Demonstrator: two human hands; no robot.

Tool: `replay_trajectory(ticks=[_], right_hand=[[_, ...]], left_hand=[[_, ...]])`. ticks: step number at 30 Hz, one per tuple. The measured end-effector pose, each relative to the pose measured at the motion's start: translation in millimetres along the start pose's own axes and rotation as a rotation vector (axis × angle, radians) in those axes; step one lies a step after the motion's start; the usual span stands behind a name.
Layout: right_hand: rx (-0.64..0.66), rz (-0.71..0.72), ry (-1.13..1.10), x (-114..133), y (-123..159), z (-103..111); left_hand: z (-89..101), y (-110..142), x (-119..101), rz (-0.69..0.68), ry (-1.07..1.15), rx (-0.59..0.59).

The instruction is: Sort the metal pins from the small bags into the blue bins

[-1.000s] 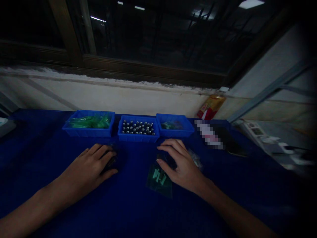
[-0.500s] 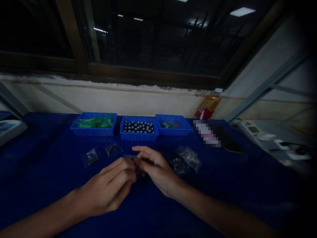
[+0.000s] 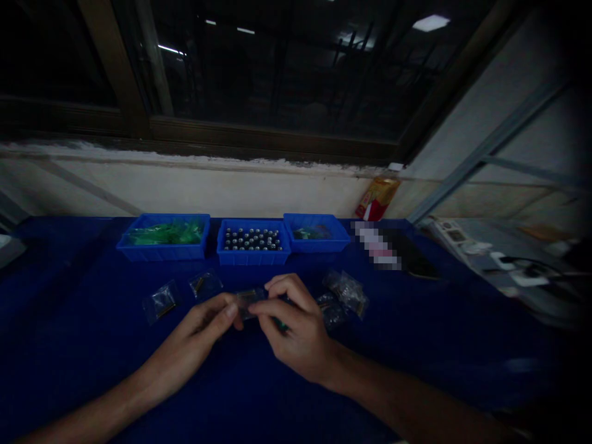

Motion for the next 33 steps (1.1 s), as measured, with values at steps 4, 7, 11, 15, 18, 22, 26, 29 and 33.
replay_trajectory(ticks=[4,7,11,15,18,22,26,29,33], right_hand=[[0.21,0.063,0.122,12.5,8.9,-7.7],[0.312,-0.076,0.073,15.0,10.2,-11.4],[0.318,-0.402,-0.23,7.5,8.7,-17.1],[0.285,-0.65,-0.43,-9.8,9.6,-26.1],[0.226,-0.711,-0.469,-19.9,9.8,-28.7],[0.126,-0.686,-0.525,-21.5,6.8,-23.3],[0.184,-0.589,-0.541,-14.7,3.2,-19.4],[0.122,-0.541,-0.541,-16.0,1.7,-16.2],[0.003,-0.361,-0.435,-15.4,0.9,-9.6]], left_hand=[[0.7,-3.9,8.1,0.038,0.1,-0.031],[11.2,-3.5,8.6,-0.073,-0.063,-0.174],[17.8,1.7,-3.7,-0.304,-0.307,-0.245],[15.8,2.1,-9.8,-0.338,-0.307,-0.222],[14.6,-1.5,-4.3,-0.212,-0.118,-0.218],[12.0,-2.9,-0.8,-0.139,0.092,-0.203],[9.8,-2.6,-1.3,-0.168,0.047,-0.173],[12.2,-4.4,3.2,-0.127,-0.026,-0.232],[10.0,-5.6,16.1,0.149,0.222,-0.241]])
Point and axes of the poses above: each hand's wrist, its own y-axis away from the middle knuckle, its own z-axis out of the back of the hand, x = y × z, the point moved 5 cm from there along -y, towards the middle knuckle, and after that the axes turned 7 degrees about -x, right-handed, at the moved point
